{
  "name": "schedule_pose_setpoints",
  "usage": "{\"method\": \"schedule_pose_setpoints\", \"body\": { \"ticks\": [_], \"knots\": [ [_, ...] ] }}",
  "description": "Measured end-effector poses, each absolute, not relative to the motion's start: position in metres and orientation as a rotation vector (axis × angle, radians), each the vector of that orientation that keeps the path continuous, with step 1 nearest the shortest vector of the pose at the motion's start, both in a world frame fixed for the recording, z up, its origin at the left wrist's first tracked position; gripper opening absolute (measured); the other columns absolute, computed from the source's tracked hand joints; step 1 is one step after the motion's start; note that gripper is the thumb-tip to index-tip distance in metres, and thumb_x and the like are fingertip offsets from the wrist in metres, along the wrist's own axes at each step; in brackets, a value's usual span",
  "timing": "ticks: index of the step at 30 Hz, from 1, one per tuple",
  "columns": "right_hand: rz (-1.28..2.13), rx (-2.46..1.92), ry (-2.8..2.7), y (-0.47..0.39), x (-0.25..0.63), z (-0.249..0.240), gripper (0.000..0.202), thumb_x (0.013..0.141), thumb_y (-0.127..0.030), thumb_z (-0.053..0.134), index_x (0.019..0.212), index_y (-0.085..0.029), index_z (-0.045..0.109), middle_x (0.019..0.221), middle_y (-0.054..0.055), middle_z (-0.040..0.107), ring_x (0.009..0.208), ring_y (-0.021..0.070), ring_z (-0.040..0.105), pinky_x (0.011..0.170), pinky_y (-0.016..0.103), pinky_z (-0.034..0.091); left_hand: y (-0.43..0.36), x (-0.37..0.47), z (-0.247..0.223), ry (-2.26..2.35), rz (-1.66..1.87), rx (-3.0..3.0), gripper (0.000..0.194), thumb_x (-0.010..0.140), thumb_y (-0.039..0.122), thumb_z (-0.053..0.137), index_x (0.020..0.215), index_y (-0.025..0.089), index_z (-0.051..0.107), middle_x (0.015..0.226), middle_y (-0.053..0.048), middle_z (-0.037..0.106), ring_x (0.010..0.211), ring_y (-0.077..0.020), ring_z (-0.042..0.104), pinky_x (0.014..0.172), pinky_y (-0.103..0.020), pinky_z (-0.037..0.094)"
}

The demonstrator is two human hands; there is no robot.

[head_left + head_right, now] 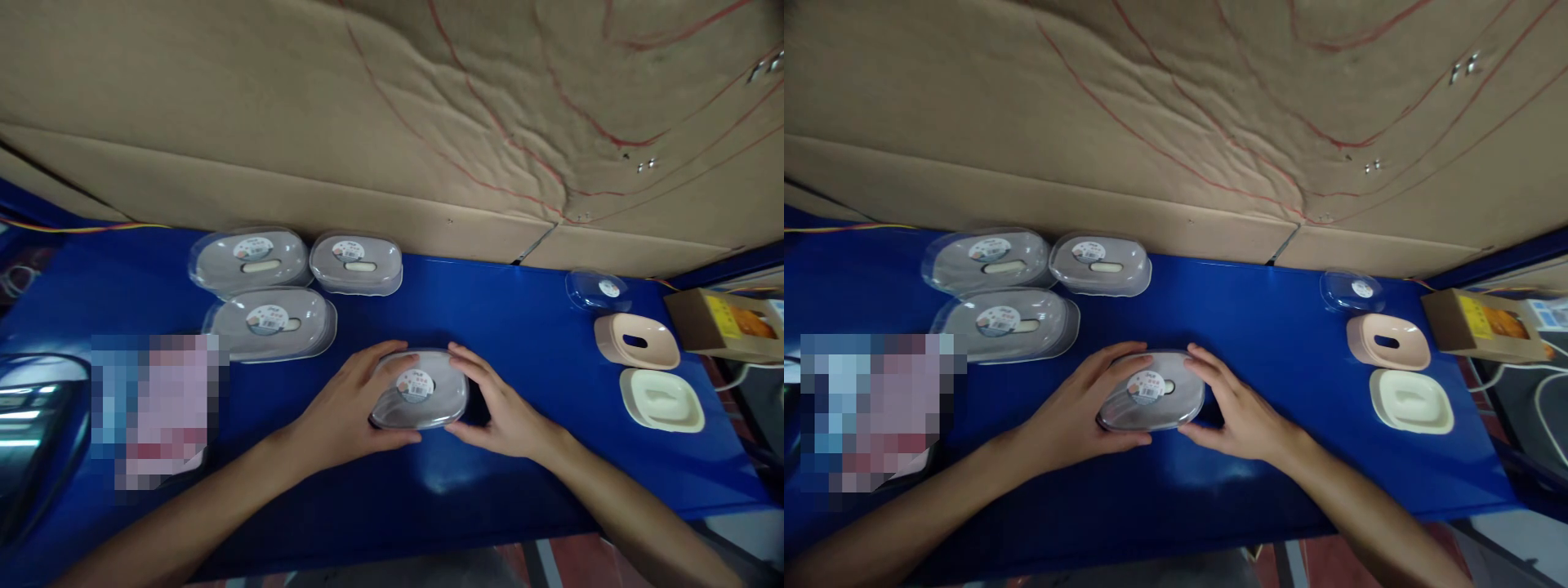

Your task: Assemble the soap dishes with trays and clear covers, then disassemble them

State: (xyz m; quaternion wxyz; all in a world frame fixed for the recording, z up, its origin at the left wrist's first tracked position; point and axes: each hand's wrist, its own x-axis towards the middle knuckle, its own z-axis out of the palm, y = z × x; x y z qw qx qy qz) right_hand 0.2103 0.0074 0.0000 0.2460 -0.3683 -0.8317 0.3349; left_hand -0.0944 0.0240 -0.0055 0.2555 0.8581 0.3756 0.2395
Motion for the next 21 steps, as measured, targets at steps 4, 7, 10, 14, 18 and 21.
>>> {"method": "schedule_pose_setpoints", "body": {
  "ticks": [4, 7, 10, 14, 18, 21],
  "knots": [
    [0.920, -1.009, -2.261, 0.0069, 0.2108, 0.0008, 0.090, 0.098, -0.035, 0.079, 0.169, -0.028, 0.024, 0.174, 0.019, 0.035, 0.163, 0.0344, 0.036, 0.128, 0.059, 0.043, 0.0247, -0.0946, -0.0040, 1.004, 0.637, 2.369, 0.097, 0.082, 0.059, 0.091, 0.159, 0.027, 0.041, 0.158, -0.021, 0.051, 0.140, -0.0409, 0.058, 0.113, -0.060, 0.055],
    [0.927, -1.002, -2.260, 0.0078, 0.2112, 0.0019, 0.090, 0.098, -0.035, 0.079, 0.170, -0.028, 0.025, 0.174, 0.019, 0.035, 0.163, 0.0338, 0.036, 0.129, 0.059, 0.042, 0.0246, -0.0951, -0.0016, 1.001, 0.634, 2.369, 0.095, 0.083, 0.058, 0.090, 0.158, 0.027, 0.042, 0.158, -0.020, 0.051, 0.141, -0.0400, 0.058, 0.114, -0.058, 0.054],
    [0.920, -0.978, -2.272, 0.0084, 0.2121, 0.0008, 0.093, 0.097, -0.036, 0.081, 0.170, -0.028, 0.024, 0.175, 0.019, 0.034, 0.163, 0.0336, 0.035, 0.130, 0.060, 0.040, 0.0239, -0.0954, 0.0002, 1.005, 0.617, 2.374, 0.095, 0.082, 0.056, 0.091, 0.158, 0.027, 0.043, 0.159, -0.020, 0.051, 0.141, -0.0397, 0.058, 0.114, -0.058, 0.054],
    [0.891, -0.977, -2.278, 0.0070, 0.2134, -0.0034, 0.099, 0.094, -0.040, 0.085, 0.171, -0.030, 0.023, 0.174, 0.019, 0.036, 0.163, 0.0345, 0.035, 0.129, 0.061, 0.041, 0.0232, -0.0948, 0.0007, 0.981, 0.634, 2.408, 0.097, 0.082, 0.056, 0.092, 0.160, 0.025, 0.042, 0.158, -0.021, 0.051, 0.141, -0.0408, 0.058, 0.113, -0.059, 0.054],
    [0.836, -1.003, -2.312, 0.0057, 0.2135, -0.0052, 0.101, 0.094, -0.040, 0.084, 0.172, -0.032, 0.019, 0.175, 0.019, 0.036, 0.163, 0.0349, 0.036, 0.127, 0.062, 0.044, 0.0236, -0.0938, 0.0001, 0.958, 0.646, 2.427, 0.099, 0.084, 0.055, 0.090, 0.164, 0.029, 0.038, 0.159, -0.020, 0.052, 0.143, -0.0411, 0.057, 0.113, -0.060, 0.054],
    [0.832, -0.996, -2.328, 0.0066, 0.2131, -0.0042, 0.101, 0.095, -0.041, 0.083, 0.172, -0.032, 0.018, 0.174, 0.019, 0.036, 0.162, 0.0354, 0.036, 0.127, 0.063, 0.044, 0.0237, -0.0939, -0.0009, 0.968, 0.643, 2.421, 0.101, 0.084, 0.057, 0.090, 0.165, 0.031, 0.036, 0.158, -0.020, 0.052, 0.142, -0.0416, 0.057, 0.113, -0.061, 0.055]
  ]
}}
